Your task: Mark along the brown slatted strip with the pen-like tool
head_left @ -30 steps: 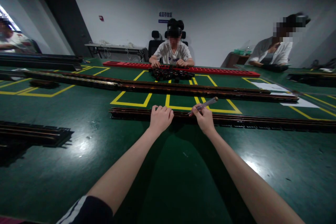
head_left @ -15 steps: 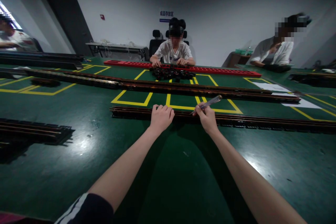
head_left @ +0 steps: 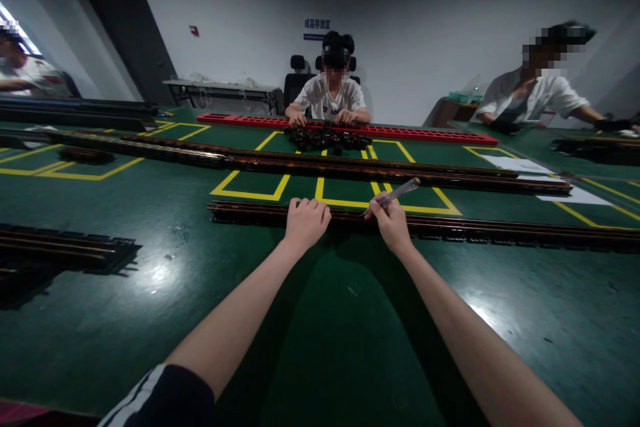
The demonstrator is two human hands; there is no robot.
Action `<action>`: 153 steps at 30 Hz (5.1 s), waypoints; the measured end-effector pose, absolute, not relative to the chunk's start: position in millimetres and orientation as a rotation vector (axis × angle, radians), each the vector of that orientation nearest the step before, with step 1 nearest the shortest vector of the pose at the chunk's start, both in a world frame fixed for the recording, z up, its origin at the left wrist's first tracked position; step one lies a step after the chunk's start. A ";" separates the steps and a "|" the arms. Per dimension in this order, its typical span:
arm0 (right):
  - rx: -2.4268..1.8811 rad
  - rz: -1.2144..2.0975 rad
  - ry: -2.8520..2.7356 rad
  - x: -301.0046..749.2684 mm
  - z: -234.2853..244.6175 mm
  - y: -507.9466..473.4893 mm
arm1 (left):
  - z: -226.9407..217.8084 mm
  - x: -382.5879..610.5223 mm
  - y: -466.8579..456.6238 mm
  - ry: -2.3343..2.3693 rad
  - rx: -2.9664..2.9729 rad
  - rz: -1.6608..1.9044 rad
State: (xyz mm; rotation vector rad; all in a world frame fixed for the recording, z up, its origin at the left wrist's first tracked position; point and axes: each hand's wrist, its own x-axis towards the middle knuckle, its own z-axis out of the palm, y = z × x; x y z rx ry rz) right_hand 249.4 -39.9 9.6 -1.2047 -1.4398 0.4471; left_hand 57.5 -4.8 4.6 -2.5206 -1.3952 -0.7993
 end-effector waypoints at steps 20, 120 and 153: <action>-1.194 0.434 -1.441 249.4 7.8 -39.9 | 4.0 58.2 -4.9 -1.408 -2.531 -0.788; -1.213 0.432 -1.429 247.5 8.7 -41.7 | 4.1 56.6 -4.8 -1.392 -2.530 -0.785; -1.244 0.515 -1.592 230.4 19.1 -43.6 | 7.5 46.7 0.3 -1.528 -2.415 -0.858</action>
